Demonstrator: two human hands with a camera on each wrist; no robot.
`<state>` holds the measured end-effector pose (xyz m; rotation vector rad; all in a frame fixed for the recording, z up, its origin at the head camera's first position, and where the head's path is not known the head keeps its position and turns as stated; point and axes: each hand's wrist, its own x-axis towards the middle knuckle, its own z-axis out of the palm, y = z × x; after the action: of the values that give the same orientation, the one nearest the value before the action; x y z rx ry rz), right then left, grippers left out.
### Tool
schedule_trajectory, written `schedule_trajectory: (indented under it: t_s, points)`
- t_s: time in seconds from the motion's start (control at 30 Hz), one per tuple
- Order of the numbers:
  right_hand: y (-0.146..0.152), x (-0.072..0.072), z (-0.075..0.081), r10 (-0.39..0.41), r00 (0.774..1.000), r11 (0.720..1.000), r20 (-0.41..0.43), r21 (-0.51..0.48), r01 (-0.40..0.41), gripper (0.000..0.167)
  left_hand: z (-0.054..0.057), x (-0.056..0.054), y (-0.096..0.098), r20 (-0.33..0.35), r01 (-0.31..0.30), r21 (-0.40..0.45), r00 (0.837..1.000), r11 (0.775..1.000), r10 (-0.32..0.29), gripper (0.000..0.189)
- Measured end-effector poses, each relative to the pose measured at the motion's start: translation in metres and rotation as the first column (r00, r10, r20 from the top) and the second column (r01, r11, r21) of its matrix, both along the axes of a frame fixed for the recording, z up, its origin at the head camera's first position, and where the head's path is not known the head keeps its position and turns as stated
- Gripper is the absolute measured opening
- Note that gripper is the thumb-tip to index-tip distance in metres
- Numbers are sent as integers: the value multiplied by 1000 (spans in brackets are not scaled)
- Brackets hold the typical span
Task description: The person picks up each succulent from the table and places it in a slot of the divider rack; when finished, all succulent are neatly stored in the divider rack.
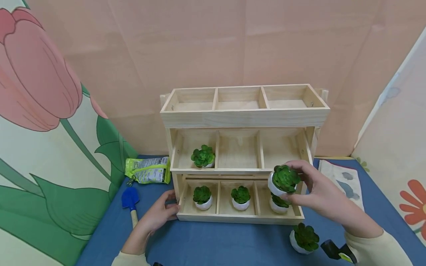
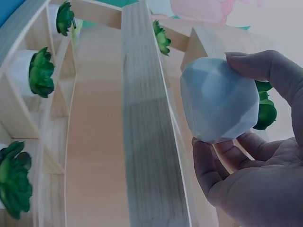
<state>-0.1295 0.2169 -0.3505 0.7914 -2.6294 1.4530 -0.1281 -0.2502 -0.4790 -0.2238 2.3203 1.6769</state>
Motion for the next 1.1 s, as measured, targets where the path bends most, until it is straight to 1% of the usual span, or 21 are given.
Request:
schedule_trajectory:
  t_s: [0.2, 0.33, 0.47, 0.57, 0.67, 0.8, 0.9, 0.93, 1.1]
  points:
    - [-12, -16, 14, 23, 999, 1000, 40, 4, -23, 61, -1, 0, -1, -1, 5, 4, 1000, 1000, -5, 66]
    - [-22, -31, 24, 26, 999, 999, 40, 21, -27, 60, -1, 0, -1, -2, 8, 0, 1000, 1000, -8, 65]
    - [-33, -46, 33, 25, 999, 998, 37, 62, -27, 62, -1, 0, 0, -8, 9, -3, 1000, 1000, -9, 65]
    - [-42, -54, 39, 37, 999, 995, 30, 88, -39, 63, -1, 1, 0, -11, 9, -6, 1000, 1000, -9, 64]
    - [-51, -63, 43, 52, 998, 994, 38, 92, -55, 64, -1, 1, 0, -9, 12, -8, 1000, 1000, -12, 64]
    - [-60, -75, 46, 68, 995, 993, 75, 94, -75, 66, 0, 1, 0, -8, 17, -14, 1000, 1000, -17, 64]
    - [-67, -83, 46, 76, 992, 990, 97, 114, -86, 69, 0, 1, 0, -9, 15, -16, 1000, 1000, -15, 64]
    - [-69, -85, 46, 76, 991, 989, 108, 119, -89, 70, 0, 1, 0, -12, 23, -22, 1000, 1000, -23, 64]
    - [-80, -94, 45, 78, 989, 984, 122, 148, -96, 72, 0, 1, 0, -11, 22, -25, 1000, 999, -22, 64]
